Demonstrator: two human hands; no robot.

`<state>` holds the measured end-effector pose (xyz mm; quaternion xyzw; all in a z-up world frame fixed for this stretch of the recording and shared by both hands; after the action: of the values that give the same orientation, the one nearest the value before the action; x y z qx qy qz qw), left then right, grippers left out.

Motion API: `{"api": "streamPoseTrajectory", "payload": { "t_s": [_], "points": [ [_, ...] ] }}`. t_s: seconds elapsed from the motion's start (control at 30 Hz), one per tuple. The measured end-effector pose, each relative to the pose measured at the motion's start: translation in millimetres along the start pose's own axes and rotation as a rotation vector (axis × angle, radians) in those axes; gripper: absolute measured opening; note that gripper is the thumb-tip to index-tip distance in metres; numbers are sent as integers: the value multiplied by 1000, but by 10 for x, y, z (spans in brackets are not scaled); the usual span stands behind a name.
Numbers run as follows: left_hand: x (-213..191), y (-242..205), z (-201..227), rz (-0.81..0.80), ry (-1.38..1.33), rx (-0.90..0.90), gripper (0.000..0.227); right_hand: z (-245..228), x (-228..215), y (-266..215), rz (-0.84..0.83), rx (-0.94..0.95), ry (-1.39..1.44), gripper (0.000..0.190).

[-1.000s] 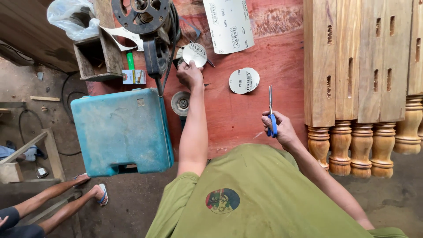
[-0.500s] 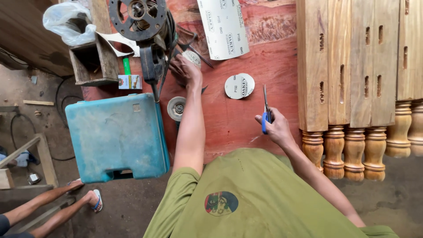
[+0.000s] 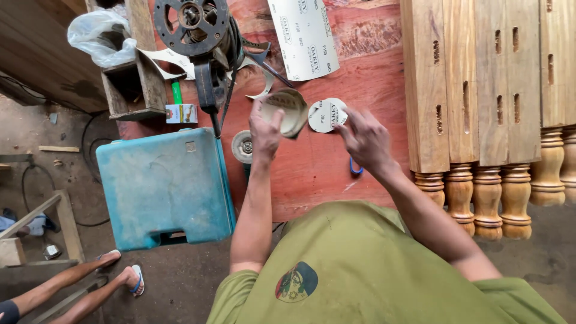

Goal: The person uses blue-handled scissors to cut circular sandpaper discs from a larger sheet. They trim the edges of the discs and place the cut pieces on the workbench.

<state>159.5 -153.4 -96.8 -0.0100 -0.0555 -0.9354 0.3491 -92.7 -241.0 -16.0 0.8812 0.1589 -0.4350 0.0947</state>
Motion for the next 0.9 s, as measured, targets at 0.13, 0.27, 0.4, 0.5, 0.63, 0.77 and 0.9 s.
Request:
{"api": "streamPoseTrajectory", "payload": {
  "t_s": [0.13,0.27,0.4,0.5,0.63,0.77,0.9],
  "points": [
    [297,-191,236,-57,63,43,43,-400,554,531,-357,-50,486,65],
    [412,-267,39,14,28,38,61,-288,879,945,-234,75,722,9],
    [602,-494,-442,-148,671,48,67,18,928,1651,105,107,698,31],
    [951,-1007,-881,-485,1103,-36,95,101,1363,1744,-486,763,722,37],
    [908,-1283,-1522,-538,1116,-19,69,0,685,1780,-116,271,250,40],
    [572,-925,-1241,-456,1025,94,13,469,231,826,-22,246,192,32],
    [16,103,-289,-100,1072,137,14,1145,251,-160,-53,188,-45,39]
  ]
}}
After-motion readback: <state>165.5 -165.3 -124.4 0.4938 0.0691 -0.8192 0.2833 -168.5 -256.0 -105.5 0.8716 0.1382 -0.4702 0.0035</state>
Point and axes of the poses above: each hand's wrist, its own y-axis towards the middle knuckle, its own x-axis out of the palm, z = x × y, the point moved 10 cm from there along y, towards the middle knuckle, and after that the axes turned 15 degrees about x, right-handed, at the moved point
